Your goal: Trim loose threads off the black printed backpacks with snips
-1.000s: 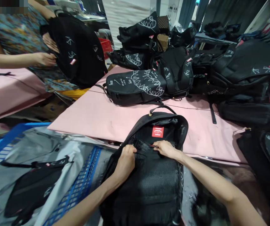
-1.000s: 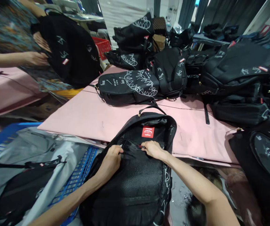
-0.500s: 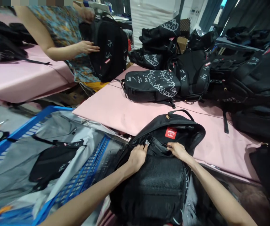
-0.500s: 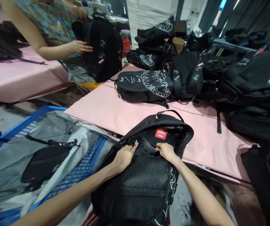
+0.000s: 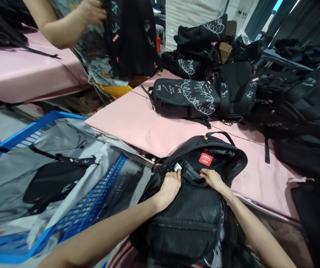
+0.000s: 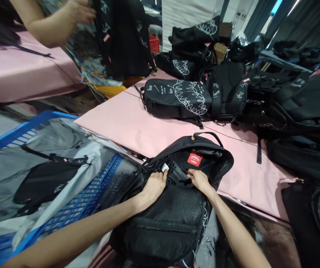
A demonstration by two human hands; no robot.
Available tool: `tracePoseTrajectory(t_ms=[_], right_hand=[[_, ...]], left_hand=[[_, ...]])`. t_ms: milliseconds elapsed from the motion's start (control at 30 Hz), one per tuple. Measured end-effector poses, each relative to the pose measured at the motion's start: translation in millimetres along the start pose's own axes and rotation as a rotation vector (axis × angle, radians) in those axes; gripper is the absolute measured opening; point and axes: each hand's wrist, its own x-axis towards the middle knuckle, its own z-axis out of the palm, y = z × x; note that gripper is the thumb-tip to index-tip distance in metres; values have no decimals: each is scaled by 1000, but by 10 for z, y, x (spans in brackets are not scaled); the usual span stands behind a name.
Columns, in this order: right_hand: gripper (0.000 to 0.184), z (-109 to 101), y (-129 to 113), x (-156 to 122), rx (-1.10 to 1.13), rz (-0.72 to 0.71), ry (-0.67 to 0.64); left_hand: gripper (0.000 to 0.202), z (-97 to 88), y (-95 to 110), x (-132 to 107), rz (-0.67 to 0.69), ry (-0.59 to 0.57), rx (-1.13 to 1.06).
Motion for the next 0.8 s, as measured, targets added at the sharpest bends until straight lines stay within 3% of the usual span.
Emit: tracePoseTrajectory(t_ms=[533, 633, 800], right_hand=[[19, -4, -46, 10, 17, -47, 8], [23, -277, -7, 65, 42, -75, 76], [36, -1047, 199, 23, 220, -81, 404]], left_hand=[[51, 69, 61, 12, -46, 20, -60], [52, 53, 39, 13, -22, 20, -28], [50, 52, 2, 49, -1, 52, 74]])
